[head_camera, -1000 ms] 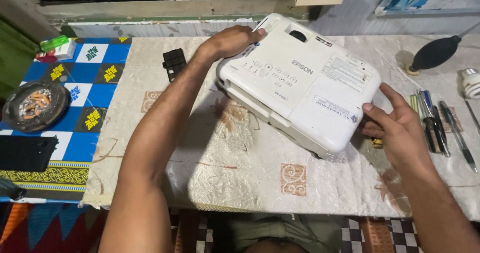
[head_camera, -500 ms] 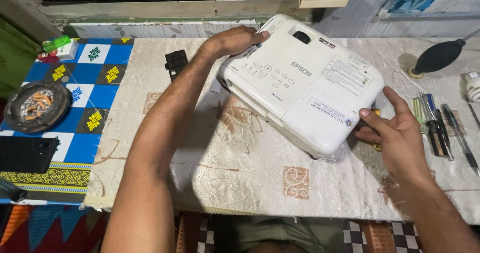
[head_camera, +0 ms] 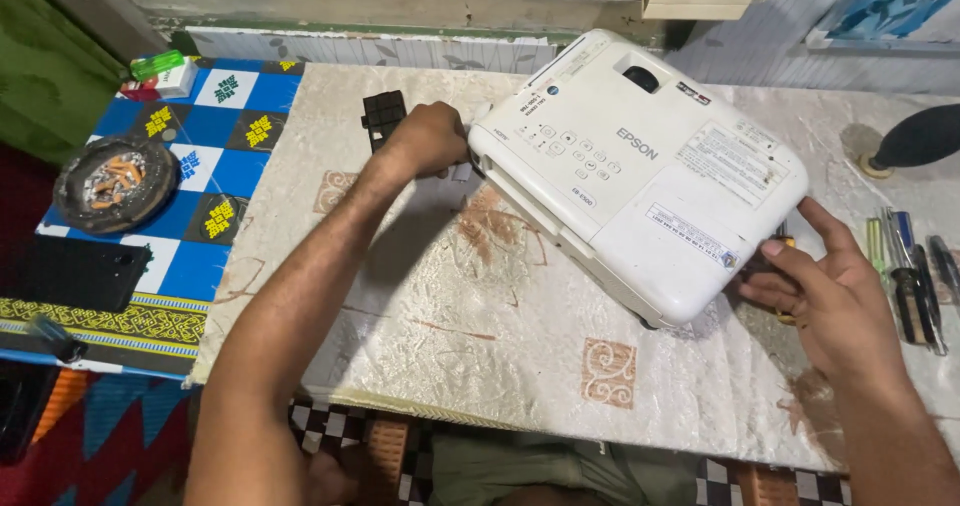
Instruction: Unscrewing and removing the outer casing panels of a projector using a screwdriver.
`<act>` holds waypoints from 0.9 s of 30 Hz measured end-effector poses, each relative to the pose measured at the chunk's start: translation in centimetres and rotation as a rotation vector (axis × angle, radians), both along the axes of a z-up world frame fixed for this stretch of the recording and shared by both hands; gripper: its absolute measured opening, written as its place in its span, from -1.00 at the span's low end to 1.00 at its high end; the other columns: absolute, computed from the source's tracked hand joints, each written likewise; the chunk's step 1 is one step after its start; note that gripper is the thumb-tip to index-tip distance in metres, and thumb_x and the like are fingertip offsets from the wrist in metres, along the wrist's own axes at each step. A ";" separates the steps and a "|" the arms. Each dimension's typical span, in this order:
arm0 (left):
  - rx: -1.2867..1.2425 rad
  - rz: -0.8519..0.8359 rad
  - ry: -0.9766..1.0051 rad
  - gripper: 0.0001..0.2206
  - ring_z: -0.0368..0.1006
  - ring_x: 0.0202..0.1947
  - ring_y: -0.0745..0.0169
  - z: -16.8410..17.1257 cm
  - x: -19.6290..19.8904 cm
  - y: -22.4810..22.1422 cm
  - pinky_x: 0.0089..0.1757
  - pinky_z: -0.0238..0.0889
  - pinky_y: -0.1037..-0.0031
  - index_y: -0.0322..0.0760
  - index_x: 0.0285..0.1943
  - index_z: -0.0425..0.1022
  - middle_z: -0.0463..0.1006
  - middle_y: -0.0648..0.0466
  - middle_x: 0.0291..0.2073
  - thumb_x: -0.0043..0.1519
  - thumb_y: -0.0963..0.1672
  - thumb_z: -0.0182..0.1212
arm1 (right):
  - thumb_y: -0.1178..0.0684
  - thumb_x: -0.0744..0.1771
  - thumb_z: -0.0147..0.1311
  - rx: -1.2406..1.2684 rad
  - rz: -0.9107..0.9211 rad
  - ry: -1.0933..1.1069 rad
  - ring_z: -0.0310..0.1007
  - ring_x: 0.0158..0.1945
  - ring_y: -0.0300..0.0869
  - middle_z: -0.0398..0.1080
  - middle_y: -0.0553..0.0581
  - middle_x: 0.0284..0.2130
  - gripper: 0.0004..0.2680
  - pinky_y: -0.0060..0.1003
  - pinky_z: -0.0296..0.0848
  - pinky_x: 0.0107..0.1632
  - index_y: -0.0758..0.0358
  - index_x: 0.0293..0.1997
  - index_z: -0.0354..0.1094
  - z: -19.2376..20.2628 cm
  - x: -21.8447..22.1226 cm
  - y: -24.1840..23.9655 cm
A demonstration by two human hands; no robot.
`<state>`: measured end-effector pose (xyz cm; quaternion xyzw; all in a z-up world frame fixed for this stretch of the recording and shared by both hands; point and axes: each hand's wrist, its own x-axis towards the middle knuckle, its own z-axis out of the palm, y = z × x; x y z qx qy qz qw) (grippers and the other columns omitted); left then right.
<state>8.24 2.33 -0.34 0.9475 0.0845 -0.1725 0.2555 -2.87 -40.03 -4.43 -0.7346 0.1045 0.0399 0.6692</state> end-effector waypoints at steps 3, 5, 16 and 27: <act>-0.070 0.096 -0.006 -0.87 0.51 -0.48 0.30 -0.3 -0.3 -0.2 -0.36 0.40 0.44 -0.32 -0.13 0.65 0.65 0.03 -0.40 0.24 -0.23 0.19 | 0.16 0.38 0.01 -0.005 -0.007 0.027 0.43 -0.24 -0.01 0.41 0.28 -0.09 -0.43 -0.11 0.52 -0.04 0.10 0.64 -0.12 0.9 -0.3 0.7; -0.073 0.108 0.003 -0.89 0.48 -0.51 0.30 0.1 -0.4 -0.3 -0.40 0.37 0.45 -0.32 -0.18 0.65 0.63 0.04 -0.44 0.23 -0.22 0.20 | 0.16 0.38 0.01 0.005 -0.001 0.024 0.43 -0.26 -0.03 0.42 0.28 -0.16 -0.44 -0.12 0.54 -0.05 0.10 0.63 -0.10 0.3 0.0 0.3; 0.152 -0.080 -0.063 -0.63 0.51 -0.08 -0.02 -1.9 -0.8 -0.4 -0.18 0.38 0.21 -0.26 0.09 0.46 0.59 -0.06 -0.04 0.09 -0.16 0.38 | 0.14 0.38 -0.01 0.044 -0.009 0.071 0.46 -0.29 0.08 0.43 0.37 -0.22 -0.47 -0.03 0.53 -0.07 0.05 0.60 -0.05 0.1 0.2 -0.1; 0.079 0.124 -0.585 -0.84 0.64 -0.37 0.08 -2.4 -2.6 5.9 -0.36 0.61 0.44 -0.38 -0.12 0.59 0.68 -0.10 -0.29 0.27 -0.31 0.10 | 0.14 0.37 -0.02 0.073 0.040 0.075 0.46 -0.32 0.04 0.45 0.33 -0.22 -0.45 -0.04 0.53 -0.07 0.05 0.61 -0.08 0.3 0.2 -0.5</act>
